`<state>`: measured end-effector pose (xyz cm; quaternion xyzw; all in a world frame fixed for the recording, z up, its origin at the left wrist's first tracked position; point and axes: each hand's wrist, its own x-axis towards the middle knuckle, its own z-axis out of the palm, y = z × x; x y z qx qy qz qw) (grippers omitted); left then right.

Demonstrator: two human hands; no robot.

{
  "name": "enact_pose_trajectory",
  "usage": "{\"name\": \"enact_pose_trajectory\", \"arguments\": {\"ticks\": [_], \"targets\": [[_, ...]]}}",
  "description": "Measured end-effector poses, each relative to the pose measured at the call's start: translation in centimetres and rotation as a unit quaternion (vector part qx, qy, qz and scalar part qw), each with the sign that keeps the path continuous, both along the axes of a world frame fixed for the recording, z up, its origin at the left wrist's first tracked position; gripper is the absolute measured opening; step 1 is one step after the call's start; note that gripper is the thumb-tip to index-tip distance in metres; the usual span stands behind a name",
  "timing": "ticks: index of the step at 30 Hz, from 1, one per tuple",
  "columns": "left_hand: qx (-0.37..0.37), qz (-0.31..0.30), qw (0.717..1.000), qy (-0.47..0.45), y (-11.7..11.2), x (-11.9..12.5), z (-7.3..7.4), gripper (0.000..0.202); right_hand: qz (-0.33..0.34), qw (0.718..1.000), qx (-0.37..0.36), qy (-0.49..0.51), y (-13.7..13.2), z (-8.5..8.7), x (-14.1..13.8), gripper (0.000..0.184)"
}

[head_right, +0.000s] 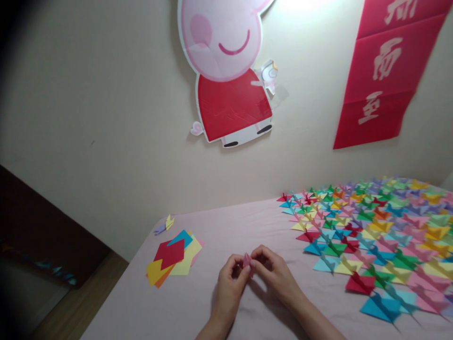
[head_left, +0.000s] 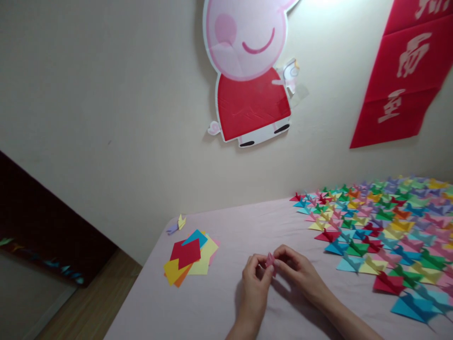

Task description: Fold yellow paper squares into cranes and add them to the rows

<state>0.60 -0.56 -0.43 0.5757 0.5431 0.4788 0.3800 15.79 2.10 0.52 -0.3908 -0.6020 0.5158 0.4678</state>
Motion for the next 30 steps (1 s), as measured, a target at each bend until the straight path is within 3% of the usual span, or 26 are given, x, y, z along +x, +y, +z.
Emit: {"name": "enact_pose_trajectory", "arguments": {"ticks": [7, 30], "targets": [[-0.004, -0.015, 1.000, 0.005, 0.10, -0.27, 0.54, 0.024, 0.001, 1.000, 0.000, -0.008, -0.04, 0.27, 0.09, 0.038], [-0.013, -0.032, 0.997, -0.063, 0.63, -0.84, 0.73, 0.029, 0.028, 1.000, -0.004, 0.007, -0.01, 0.43, 0.17, 0.039]]}}
